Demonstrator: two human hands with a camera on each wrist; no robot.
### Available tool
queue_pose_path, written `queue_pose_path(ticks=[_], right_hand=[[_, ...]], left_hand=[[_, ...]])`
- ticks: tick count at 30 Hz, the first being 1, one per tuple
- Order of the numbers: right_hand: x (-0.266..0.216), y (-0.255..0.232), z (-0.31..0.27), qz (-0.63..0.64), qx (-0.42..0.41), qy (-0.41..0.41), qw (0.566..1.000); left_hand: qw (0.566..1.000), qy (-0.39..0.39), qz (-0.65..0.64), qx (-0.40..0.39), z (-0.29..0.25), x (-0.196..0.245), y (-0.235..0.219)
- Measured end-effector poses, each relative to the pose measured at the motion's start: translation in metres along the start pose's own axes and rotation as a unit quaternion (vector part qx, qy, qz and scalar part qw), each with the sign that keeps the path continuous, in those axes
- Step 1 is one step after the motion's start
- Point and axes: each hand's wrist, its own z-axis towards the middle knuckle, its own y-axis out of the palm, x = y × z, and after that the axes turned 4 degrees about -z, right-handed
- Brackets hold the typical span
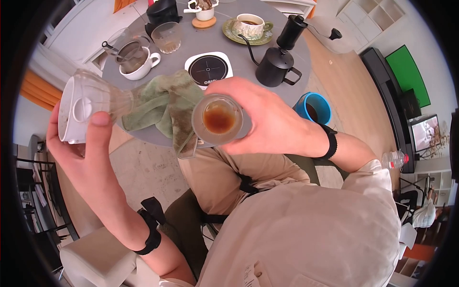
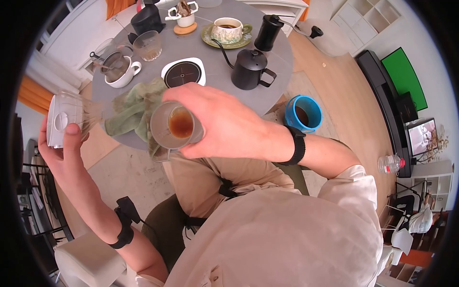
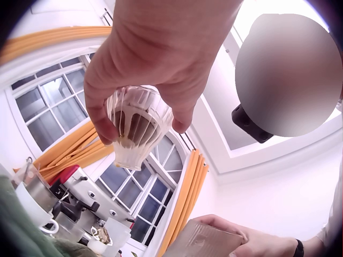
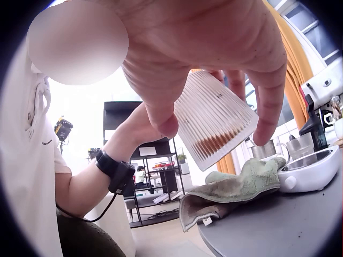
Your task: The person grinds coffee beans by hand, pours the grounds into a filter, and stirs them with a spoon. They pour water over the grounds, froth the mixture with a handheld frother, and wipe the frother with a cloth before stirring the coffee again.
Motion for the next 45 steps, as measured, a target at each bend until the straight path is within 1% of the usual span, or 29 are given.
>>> queue_pose_path(ticks=[3,6,18,22,25,27,31,33,34,36,39,42,45], right_hand=[[-0.004,-0.003,-0.002,-0.035,-0.005,-0.019,0.999],[-0.006,-0.004,-0.004,-0.034,-0.018,-0.004,0.999],[-0.008,-0.006,-0.005,-0.041,-0.016,0.001,0.999],[-0.002,-0.006,-0.003,-0.021,0.009,-0.015,1.0],[0.002,-0.006,0.0,-0.004,0.014,-0.003,1.0],[0.006,-0.007,0.003,0.01,0.015,0.006,1.0],[0.003,-0.009,0.005,-0.008,0.018,-0.003,1.0],[0.002,-0.009,0.004,-0.01,0.019,-0.009,1.0],[0.002,-0.009,0.004,0.0,0.017,-0.001,1.0],[0.001,-0.008,0.005,0.019,0.013,0.017,1.0],[0.005,-0.005,0.002,0.005,0.026,0.002,1.0],[0.007,-0.007,0.002,0.006,0.03,0.012,0.999],[0.004,-0.006,0.006,0.023,0.013,0.049,0.998]], left_hand=[[1.0,0.0,0.004,0.001,0.001,-0.002,-0.002],[1.0,0.004,0.005,-0.001,0.001,-0.002,-0.001],[1.0,0.001,-0.008,-0.013,-0.001,-0.004,0.001],[1.0,-0.007,-0.005,-0.004,-0.002,0.0,0.003],[0.999,0.023,0.043,-0.001,-0.003,-0.003,0.004],[0.999,0.023,0.04,0.0,-0.003,-0.002,0.004],[0.999,0.019,0.031,-0.001,-0.002,-0.004,0.001],[1.0,0.005,0.0,-0.002,-0.001,-0.002,0.001],[1.0,-0.002,-0.016,-0.004,-0.001,-0.001,0.002],[1.0,0.009,0.004,-0.015,-0.002,-0.006,0.002],[1.0,0.02,0.017,-0.013,-0.002,-0.004,0.003],[1.0,0.015,0.016,-0.007,-0.002,-0.004,0.003],[1.0,0.003,-0.008,-0.01,-0.001,0.0,0.004]])
